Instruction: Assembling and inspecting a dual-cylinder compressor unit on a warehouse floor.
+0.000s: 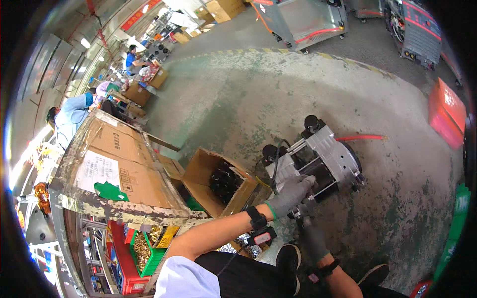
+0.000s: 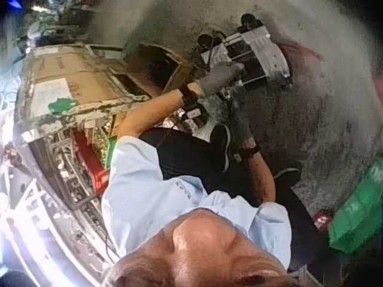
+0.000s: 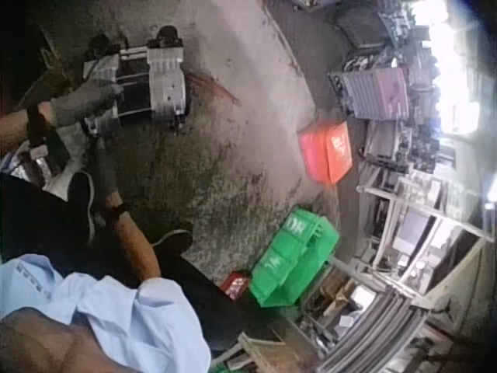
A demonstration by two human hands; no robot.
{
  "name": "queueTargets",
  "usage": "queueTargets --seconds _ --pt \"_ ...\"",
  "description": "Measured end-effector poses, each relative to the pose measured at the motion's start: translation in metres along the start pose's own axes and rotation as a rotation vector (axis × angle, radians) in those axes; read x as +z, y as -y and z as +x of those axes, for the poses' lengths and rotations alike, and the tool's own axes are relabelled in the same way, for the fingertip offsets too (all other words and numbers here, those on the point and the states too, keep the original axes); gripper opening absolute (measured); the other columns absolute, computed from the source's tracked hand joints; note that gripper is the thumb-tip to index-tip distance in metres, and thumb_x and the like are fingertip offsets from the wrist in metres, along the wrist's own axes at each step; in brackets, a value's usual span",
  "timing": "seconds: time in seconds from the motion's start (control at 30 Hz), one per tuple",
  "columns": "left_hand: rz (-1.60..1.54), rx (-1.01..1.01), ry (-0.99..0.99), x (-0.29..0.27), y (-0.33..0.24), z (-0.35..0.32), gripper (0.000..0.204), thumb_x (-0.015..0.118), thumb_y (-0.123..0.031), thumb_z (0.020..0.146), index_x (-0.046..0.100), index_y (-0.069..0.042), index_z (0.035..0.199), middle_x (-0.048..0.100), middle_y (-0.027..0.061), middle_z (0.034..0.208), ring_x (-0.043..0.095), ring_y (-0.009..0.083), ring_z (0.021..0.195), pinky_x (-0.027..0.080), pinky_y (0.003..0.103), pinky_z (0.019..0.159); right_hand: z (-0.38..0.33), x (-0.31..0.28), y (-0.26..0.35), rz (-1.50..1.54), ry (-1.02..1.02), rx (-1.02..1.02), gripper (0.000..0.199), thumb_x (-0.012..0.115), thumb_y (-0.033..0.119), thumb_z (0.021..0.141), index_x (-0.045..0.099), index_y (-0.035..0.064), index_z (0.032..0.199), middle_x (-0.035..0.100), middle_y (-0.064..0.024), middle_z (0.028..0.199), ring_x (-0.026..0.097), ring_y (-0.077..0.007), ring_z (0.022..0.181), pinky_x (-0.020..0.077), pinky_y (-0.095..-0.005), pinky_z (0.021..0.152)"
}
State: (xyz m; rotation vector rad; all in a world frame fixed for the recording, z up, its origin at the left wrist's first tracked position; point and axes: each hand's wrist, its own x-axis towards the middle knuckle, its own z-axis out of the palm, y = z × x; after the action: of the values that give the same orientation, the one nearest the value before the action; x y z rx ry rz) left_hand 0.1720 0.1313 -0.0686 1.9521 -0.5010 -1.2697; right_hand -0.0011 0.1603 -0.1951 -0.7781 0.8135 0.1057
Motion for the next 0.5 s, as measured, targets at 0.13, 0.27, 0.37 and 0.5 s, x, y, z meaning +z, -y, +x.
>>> queueTargets --seconds 0.13,0.27,0.37,0.5 --pt "0.034 -0.008 0.002 0.005 -0.013 -0.008 0.043 0.047 -0.040 0.098 0.065 -0.002 0.103 0.058 0.0025 0.080 0.052 0.0119 0.072 0.044 0.028 0.064 -0.002 0.015 -0.006 0.031 -0.068 -0.279 0.051 0.041 0.053 0.098 0.060 0.0082 0.110 0.060 -0.0040 0.086 0.054 -0.0157 0.069 0.0463 -0.0302 0.066" --pt "0.068 0.005 -0.014 0.011 -0.016 -0.008 0.044 0.047 -0.041 0.097 0.064 -0.001 0.103 0.061 0.0046 0.087 0.054 0.0136 0.076 0.045 0.029 0.069 -0.009 0.010 0.010 0.282 0.013 0.002 0.047 0.038 0.050 0.099 0.060 0.0094 0.109 0.060 -0.0026 0.087 0.054 -0.0152 0.069 0.0462 -0.0307 0.064" --pt "0.158 0.121 0.031 0.004 0.000 0.005 0.043 0.047 -0.040 0.097 0.065 -0.002 0.102 0.062 0.0055 0.089 0.054 0.0145 0.079 0.046 0.031 0.071 0.000 0.018 0.014 0.516 0.076 0.045 0.052 0.035 0.055 0.099 0.058 0.0097 0.109 0.059 -0.0041 0.086 0.055 -0.0166 0.068 0.0463 -0.0321 0.062" --pt "0.021 0.048 0.015 0.004 -0.006 -0.002 0.039 0.048 -0.038 0.098 0.065 -0.003 0.100 0.059 0.0023 0.080 0.051 0.0087 0.064 0.044 0.025 0.058 0.005 0.024 -0.009 0.131 -0.107 -0.264 0.058 0.035 0.060 0.096 0.055 0.0088 0.112 0.058 -0.0064 0.084 0.056 -0.0188 0.068 0.0469 -0.0339 0.061"
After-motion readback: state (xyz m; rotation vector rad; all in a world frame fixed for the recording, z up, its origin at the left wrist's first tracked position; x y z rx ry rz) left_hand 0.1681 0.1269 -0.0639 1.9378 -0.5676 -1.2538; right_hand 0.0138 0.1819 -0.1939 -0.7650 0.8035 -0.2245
